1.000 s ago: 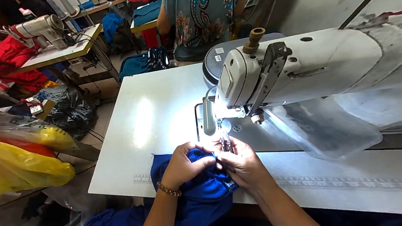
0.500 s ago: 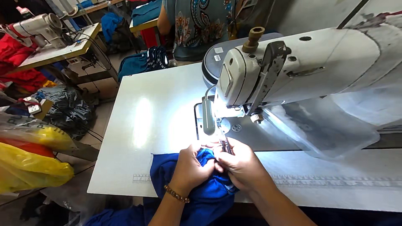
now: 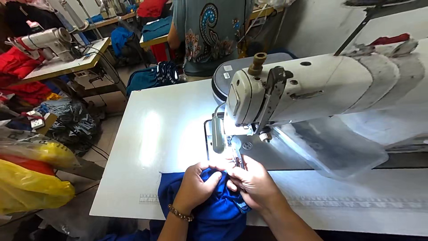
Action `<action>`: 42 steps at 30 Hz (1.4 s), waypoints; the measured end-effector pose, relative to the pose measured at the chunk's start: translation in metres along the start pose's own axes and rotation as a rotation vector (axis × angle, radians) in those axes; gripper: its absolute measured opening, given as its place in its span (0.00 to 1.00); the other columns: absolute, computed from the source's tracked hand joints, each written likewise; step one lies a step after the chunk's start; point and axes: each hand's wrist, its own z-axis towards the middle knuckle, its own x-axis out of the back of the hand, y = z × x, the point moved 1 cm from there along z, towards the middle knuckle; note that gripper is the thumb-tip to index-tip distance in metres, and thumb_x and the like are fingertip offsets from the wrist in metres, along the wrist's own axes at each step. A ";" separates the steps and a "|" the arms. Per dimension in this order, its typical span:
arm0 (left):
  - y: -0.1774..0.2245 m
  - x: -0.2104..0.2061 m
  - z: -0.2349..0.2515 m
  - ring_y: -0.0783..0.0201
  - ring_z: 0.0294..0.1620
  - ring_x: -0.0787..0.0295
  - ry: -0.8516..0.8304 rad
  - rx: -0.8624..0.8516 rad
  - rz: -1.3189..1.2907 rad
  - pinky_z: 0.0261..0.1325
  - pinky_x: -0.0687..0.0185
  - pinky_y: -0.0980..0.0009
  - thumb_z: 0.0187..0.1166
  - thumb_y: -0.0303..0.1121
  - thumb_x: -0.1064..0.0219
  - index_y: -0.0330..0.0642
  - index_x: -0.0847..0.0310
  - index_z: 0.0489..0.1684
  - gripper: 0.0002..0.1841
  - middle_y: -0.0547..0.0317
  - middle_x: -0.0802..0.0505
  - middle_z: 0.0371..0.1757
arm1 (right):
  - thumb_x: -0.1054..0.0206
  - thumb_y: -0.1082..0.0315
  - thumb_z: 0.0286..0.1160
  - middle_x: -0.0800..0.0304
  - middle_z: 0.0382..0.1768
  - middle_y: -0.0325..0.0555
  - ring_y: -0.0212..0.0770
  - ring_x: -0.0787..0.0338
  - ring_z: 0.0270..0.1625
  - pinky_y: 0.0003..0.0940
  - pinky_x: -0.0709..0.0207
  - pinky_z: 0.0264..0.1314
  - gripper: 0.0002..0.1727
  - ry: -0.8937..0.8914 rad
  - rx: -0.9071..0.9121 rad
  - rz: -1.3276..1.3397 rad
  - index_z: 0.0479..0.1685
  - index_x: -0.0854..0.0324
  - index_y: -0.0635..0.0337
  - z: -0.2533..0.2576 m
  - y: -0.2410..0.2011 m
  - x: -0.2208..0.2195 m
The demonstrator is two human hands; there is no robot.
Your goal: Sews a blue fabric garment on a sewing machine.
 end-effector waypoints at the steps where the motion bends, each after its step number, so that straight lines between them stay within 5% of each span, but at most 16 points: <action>1: 0.000 0.000 0.000 0.75 0.46 0.08 0.001 0.015 0.006 0.54 0.12 0.75 0.73 0.25 0.28 0.44 0.08 0.40 0.05 0.66 0.04 0.42 | 0.42 0.88 0.72 0.16 0.24 0.48 0.29 0.30 0.12 0.20 0.34 0.13 0.14 0.005 -0.003 -0.016 0.50 0.21 0.64 0.000 0.000 0.000; 5: -0.001 0.001 0.001 0.76 0.44 0.08 0.018 0.040 0.006 0.51 0.12 0.76 0.72 0.27 0.27 0.43 0.08 0.39 0.04 0.66 0.04 0.40 | 0.35 0.77 0.66 0.17 0.21 0.40 0.29 0.24 0.13 0.21 0.27 0.14 0.12 0.029 0.190 -0.343 0.48 0.17 0.61 -0.002 0.003 0.010; 7: -0.001 0.001 0.001 0.76 0.43 0.08 0.029 0.051 -0.016 0.51 0.12 0.76 0.71 0.27 0.27 0.42 0.07 0.39 0.04 0.65 0.04 0.40 | 0.33 0.61 0.68 0.11 0.30 0.31 0.21 0.18 0.23 0.17 0.23 0.25 0.21 0.046 0.407 -0.610 0.60 0.13 0.58 -0.007 0.005 0.020; 10: 0.000 0.003 0.001 0.76 0.42 0.08 0.034 0.079 -0.020 0.50 0.12 0.76 0.72 0.28 0.28 0.43 0.07 0.39 0.05 0.66 0.04 0.39 | 0.39 0.47 0.80 0.06 0.46 0.34 0.17 0.12 0.42 0.14 0.18 0.46 0.29 0.005 0.632 -0.813 0.68 0.14 0.59 -0.017 0.007 0.030; 12: -0.001 0.003 0.001 0.77 0.42 0.08 0.035 0.086 -0.015 0.50 0.12 0.76 0.72 0.28 0.29 0.43 0.07 0.39 0.05 0.66 0.04 0.39 | 0.44 0.49 0.84 0.06 0.48 0.38 0.20 0.11 0.47 0.16 0.18 0.51 0.26 -0.012 0.708 -0.903 0.65 0.12 0.59 -0.022 0.008 0.033; 18: -0.003 0.002 0.000 0.75 0.42 0.08 0.036 0.061 -0.016 0.49 0.12 0.76 0.71 0.27 0.28 0.42 0.07 0.39 0.05 0.65 0.04 0.39 | 0.42 0.55 0.78 0.08 0.38 0.43 0.31 0.11 0.37 0.24 0.17 0.40 0.23 0.036 0.790 -1.120 0.62 0.09 0.56 -0.031 0.022 0.034; 42: -0.005 0.003 -0.002 0.74 0.48 0.07 0.041 -0.012 0.032 0.56 0.11 0.74 0.70 0.26 0.26 0.43 0.07 0.42 0.07 0.66 0.03 0.44 | 0.44 0.57 0.76 0.11 0.31 0.42 0.33 0.13 0.30 0.26 0.18 0.34 0.23 0.068 0.751 -1.189 0.57 0.06 0.55 -0.032 0.024 0.031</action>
